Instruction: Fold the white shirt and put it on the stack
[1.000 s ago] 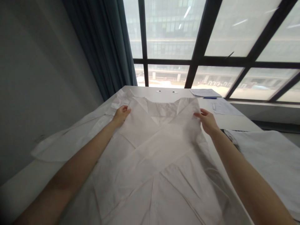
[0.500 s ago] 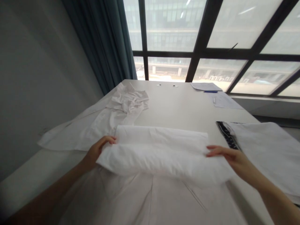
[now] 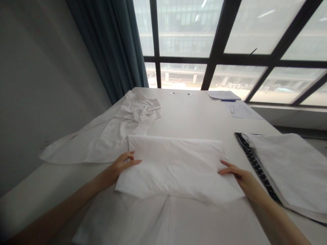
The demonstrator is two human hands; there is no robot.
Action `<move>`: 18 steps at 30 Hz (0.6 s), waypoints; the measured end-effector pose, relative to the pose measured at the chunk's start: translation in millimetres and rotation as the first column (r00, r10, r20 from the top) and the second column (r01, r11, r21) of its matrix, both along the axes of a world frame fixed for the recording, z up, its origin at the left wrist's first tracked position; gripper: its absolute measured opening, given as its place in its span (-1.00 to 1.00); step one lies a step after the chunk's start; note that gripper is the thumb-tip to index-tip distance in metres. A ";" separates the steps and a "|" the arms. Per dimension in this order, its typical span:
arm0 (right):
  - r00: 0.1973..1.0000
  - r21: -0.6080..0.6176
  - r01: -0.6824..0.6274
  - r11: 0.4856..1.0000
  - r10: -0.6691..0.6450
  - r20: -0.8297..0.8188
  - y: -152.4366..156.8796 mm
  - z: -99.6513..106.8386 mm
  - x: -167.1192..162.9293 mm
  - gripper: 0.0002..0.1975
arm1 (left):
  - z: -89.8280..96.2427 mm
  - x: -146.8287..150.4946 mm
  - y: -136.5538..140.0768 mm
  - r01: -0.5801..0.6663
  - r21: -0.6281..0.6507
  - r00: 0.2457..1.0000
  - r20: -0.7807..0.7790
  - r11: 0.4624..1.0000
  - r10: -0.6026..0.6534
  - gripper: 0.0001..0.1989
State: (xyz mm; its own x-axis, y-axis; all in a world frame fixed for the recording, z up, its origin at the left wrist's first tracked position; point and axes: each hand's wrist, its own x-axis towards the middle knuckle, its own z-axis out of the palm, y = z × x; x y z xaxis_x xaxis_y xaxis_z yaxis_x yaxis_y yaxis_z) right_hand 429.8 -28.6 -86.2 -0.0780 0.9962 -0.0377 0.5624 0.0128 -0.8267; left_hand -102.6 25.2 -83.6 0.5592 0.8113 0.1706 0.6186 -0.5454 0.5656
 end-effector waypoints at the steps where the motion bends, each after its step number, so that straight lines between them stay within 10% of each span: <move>1: 1.000 -0.005 -0.006 1.000 0.006 -0.006 6.5 1.2 1.4 -0.58 | -0.1 2.2 4.1 0.005 0.003 1.000 0.006 1.000 -0.005 -0.58; 10: 0.998 0.041 0.066 0.997 -0.065 -0.012 36.4 13.7 -11.3 -0.52 | 8.8 17.8 38.0 -0.090 -0.044 0.993 -0.080 0.995 0.087 -0.56; 18: 0.968 0.335 0.038 0.941 -0.118 0.222 13.1 9.5 -10.4 -0.53 | 9.4 12.8 3.6 -0.277 0.029 0.953 0.134 0.961 0.271 -0.49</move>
State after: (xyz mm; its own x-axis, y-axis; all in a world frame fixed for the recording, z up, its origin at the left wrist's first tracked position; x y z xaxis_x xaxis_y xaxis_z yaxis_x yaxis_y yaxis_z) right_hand 419.4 -15.5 -76.7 -0.0283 0.9589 0.2824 0.7503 0.2070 -0.6278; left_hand -89.8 28.9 -74.2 0.2881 0.9197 0.2669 0.6724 -0.3927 0.6274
